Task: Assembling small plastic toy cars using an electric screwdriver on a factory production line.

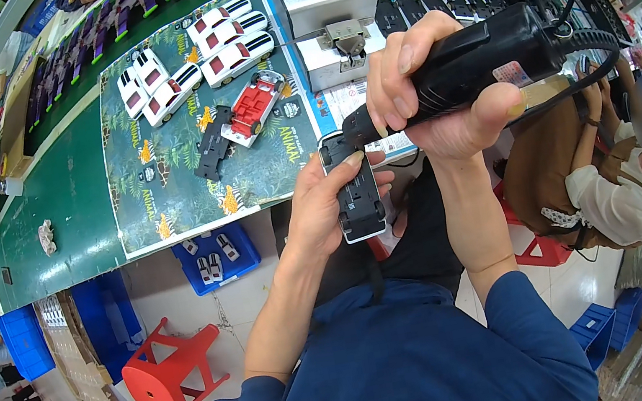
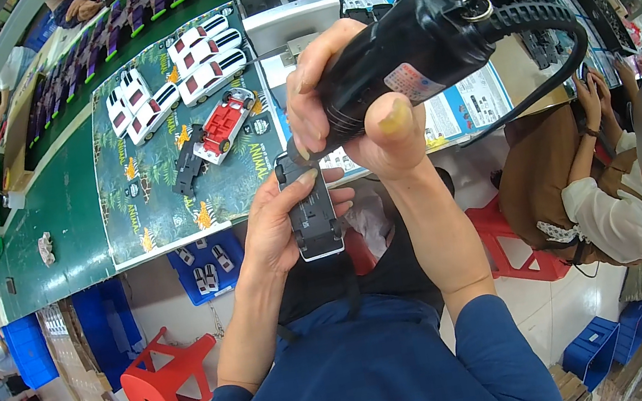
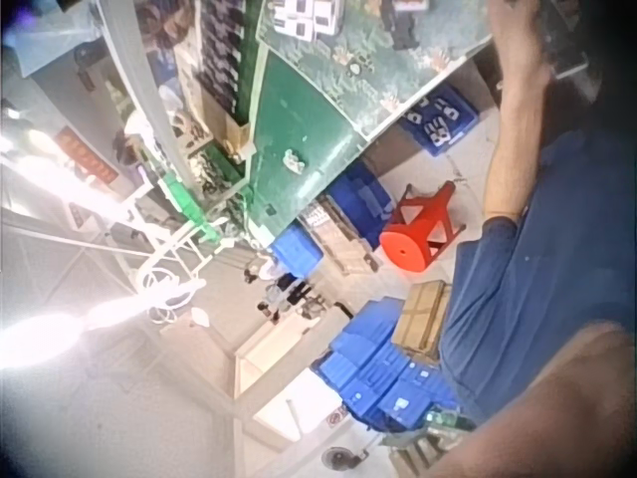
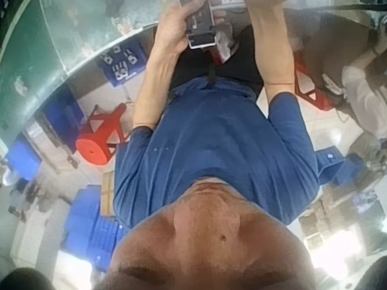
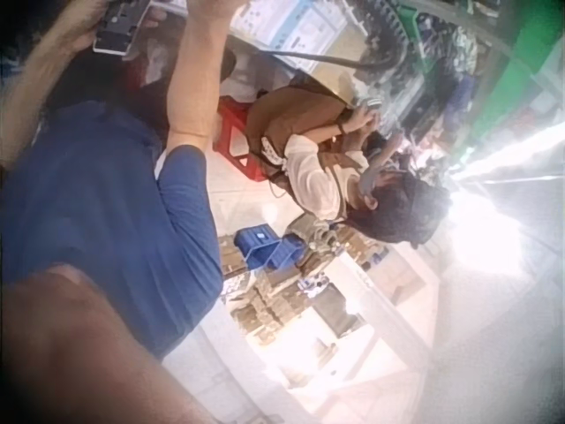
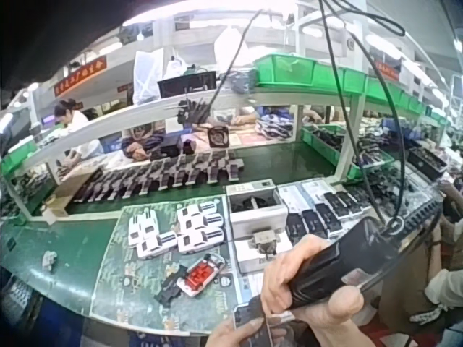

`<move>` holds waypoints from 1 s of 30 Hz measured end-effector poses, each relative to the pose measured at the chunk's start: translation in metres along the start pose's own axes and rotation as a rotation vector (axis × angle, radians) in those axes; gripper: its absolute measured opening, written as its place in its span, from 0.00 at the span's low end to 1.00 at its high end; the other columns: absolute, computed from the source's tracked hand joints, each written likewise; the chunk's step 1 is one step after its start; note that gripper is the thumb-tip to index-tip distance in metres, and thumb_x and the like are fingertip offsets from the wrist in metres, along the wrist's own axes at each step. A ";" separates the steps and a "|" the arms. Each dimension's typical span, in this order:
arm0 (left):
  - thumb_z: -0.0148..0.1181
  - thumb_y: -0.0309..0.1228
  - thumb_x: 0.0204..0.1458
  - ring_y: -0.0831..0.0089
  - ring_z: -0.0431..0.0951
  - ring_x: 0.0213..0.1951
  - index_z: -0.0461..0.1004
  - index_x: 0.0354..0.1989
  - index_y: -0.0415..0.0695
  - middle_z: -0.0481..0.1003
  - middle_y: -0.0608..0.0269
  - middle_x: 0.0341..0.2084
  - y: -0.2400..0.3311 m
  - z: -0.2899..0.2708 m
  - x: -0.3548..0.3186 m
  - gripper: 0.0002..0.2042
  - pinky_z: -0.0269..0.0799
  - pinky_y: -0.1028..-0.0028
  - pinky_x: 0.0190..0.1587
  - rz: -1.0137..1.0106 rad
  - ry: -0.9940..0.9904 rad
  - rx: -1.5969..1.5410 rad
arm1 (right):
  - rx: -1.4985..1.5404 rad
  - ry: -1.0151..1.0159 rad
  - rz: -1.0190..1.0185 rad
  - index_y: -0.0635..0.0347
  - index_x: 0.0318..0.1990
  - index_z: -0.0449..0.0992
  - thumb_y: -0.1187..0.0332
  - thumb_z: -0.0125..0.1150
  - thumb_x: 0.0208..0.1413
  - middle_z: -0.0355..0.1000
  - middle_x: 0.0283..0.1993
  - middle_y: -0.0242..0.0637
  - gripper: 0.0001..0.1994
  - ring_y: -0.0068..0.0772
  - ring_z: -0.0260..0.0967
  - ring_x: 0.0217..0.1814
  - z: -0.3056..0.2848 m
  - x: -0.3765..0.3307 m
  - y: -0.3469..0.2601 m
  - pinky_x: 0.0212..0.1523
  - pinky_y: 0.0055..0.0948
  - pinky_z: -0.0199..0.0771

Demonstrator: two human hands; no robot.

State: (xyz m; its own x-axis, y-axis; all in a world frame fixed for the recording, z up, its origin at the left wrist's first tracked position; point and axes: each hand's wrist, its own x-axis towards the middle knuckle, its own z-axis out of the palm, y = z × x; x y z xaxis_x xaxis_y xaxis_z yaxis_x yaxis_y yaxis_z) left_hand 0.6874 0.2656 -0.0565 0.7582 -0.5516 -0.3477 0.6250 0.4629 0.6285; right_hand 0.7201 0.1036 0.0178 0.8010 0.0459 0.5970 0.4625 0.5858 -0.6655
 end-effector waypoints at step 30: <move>0.56 0.32 0.61 0.69 0.84 0.32 0.75 0.47 0.38 0.81 0.54 0.33 -0.005 -0.001 0.002 0.12 0.79 0.75 0.33 0.019 0.057 0.164 | 0.071 -0.012 0.023 0.63 0.42 0.69 0.36 0.70 0.44 0.66 0.23 0.33 0.36 0.25 0.66 0.22 -0.001 -0.008 -0.011 0.23 0.23 0.68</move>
State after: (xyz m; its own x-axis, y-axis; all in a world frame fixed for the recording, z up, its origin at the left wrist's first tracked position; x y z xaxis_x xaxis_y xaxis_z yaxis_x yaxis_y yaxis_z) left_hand 0.6859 0.2629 -0.0609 0.7818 -0.5011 -0.3710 0.5753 0.3506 0.7390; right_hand 0.7092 0.0960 0.0204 0.8062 0.0693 0.5876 0.4157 0.6404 -0.6458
